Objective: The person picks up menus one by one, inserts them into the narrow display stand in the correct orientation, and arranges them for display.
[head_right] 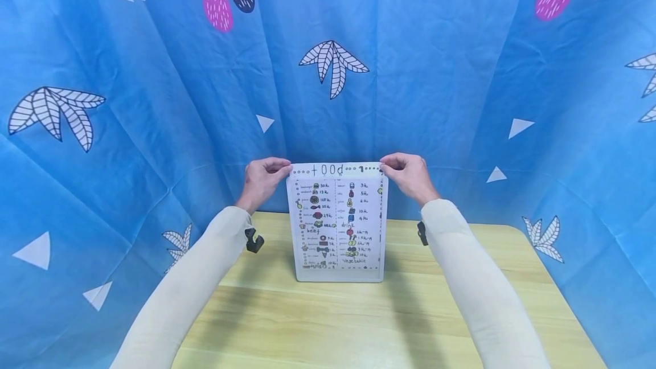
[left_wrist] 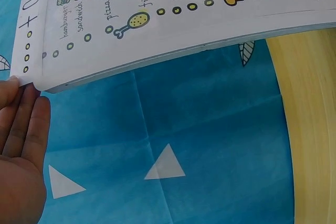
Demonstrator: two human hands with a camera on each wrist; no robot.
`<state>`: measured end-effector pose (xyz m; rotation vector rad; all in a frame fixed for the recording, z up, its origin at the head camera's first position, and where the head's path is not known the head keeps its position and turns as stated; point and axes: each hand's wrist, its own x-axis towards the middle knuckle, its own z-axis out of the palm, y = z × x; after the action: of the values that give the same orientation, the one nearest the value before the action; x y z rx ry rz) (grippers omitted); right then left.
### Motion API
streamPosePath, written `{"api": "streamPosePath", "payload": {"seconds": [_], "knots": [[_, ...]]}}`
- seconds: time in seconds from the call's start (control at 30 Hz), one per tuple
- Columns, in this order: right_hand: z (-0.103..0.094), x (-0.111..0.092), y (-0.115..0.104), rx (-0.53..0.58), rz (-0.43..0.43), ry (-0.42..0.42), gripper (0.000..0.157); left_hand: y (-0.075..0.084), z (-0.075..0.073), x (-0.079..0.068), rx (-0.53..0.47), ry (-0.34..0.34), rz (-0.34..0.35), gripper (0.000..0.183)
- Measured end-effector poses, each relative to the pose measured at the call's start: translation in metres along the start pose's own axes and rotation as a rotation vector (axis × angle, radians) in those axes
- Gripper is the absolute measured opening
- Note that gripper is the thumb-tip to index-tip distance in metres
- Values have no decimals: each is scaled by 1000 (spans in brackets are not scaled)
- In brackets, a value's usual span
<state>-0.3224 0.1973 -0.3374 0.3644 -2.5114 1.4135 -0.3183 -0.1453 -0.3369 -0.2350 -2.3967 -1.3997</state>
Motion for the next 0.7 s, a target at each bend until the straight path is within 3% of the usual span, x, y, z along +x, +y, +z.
{"api": "streamPosePath", "payload": {"seconds": [0.7], "knots": [[3, -3, 6, -26, 19, -30, 26, -9, 1, -4, 28, -24, -3, 12]]}}
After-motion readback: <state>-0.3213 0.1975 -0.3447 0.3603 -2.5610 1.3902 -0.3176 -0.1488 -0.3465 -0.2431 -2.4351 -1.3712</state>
